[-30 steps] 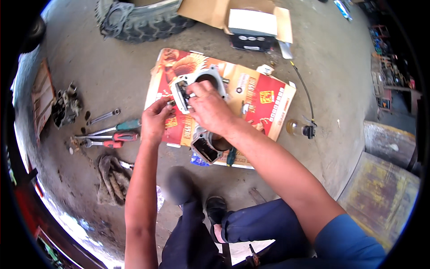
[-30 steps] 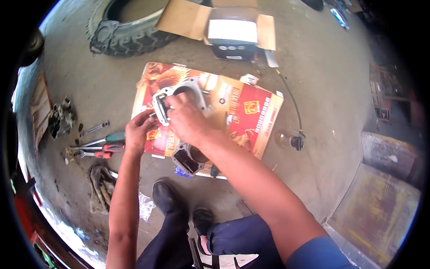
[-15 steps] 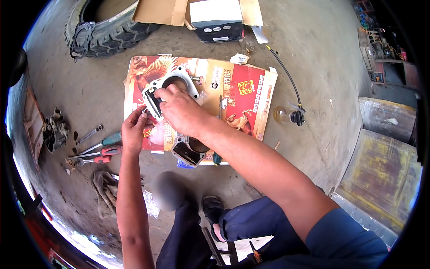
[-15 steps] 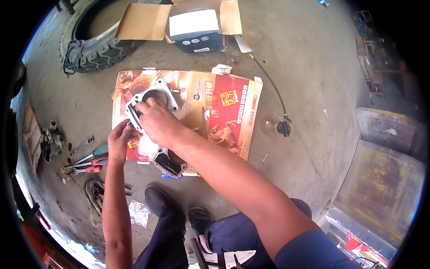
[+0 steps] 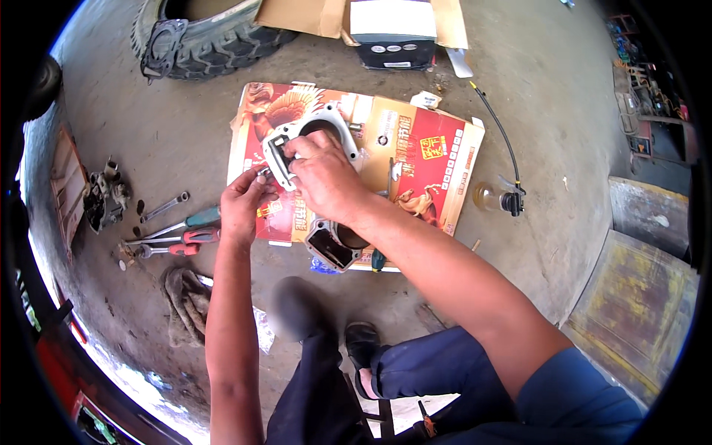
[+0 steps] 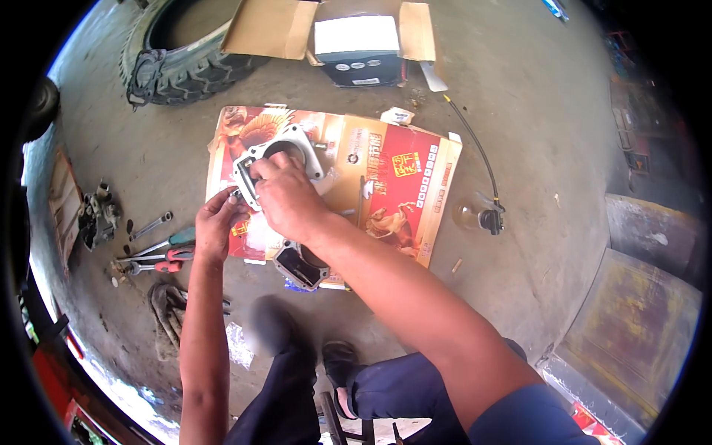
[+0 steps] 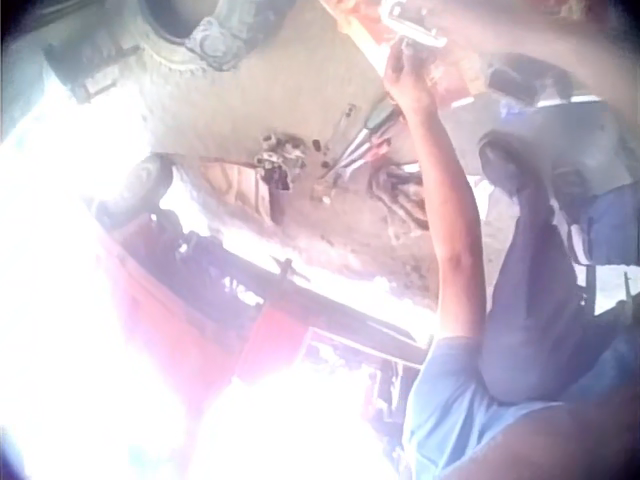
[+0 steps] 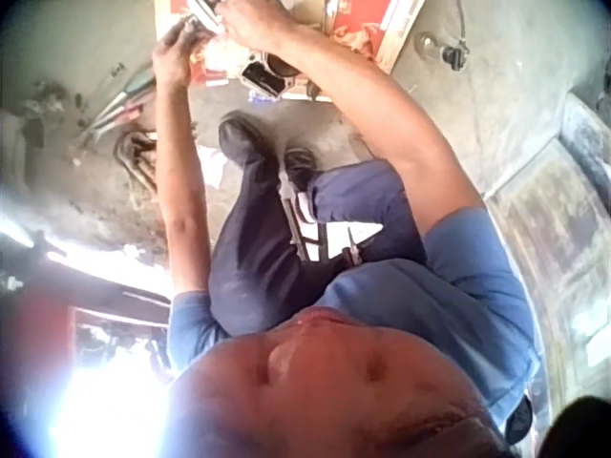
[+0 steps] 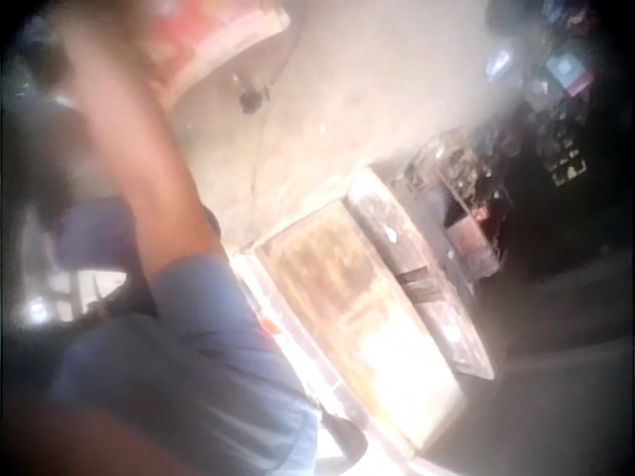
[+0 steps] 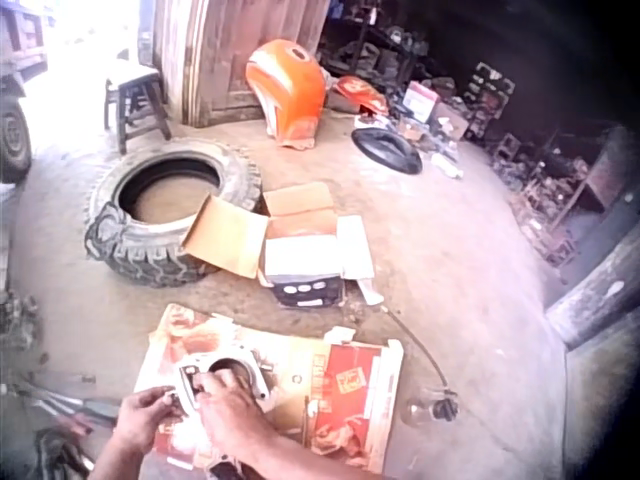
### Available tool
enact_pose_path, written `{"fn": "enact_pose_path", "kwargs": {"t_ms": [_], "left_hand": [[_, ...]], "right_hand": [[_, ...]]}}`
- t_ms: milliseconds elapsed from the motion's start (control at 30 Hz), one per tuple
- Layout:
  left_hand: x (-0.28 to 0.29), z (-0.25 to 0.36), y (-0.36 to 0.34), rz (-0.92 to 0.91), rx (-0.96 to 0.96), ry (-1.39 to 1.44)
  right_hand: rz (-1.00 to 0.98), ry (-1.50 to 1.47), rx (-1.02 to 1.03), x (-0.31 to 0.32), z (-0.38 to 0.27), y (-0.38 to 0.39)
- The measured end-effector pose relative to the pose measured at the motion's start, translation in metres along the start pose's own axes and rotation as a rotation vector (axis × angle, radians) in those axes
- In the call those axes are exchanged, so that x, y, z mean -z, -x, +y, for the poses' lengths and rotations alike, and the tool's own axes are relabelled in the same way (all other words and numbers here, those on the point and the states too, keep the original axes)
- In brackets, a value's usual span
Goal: The person unboxes engine gaskets, wipes parts with a cloth, and assembles the engine cylinder block and head components by hand and using a screwdriver.
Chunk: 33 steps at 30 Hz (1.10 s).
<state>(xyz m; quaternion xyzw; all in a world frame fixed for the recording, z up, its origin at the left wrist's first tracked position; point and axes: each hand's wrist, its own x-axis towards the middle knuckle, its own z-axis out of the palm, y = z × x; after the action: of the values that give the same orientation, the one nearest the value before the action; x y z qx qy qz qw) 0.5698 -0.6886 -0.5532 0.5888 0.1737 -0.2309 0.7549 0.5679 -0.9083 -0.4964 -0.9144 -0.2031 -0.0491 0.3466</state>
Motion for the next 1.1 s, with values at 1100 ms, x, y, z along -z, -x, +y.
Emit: {"fn": "enact_pose_path", "kwargs": {"t_ms": [1100], "left_hand": [[-0.006, -0.009, -0.006, -0.078, -0.078, 0.014]], "right_hand": [[-0.061, 0.220, 0.012, 0.032, -0.018, -0.039]]}}
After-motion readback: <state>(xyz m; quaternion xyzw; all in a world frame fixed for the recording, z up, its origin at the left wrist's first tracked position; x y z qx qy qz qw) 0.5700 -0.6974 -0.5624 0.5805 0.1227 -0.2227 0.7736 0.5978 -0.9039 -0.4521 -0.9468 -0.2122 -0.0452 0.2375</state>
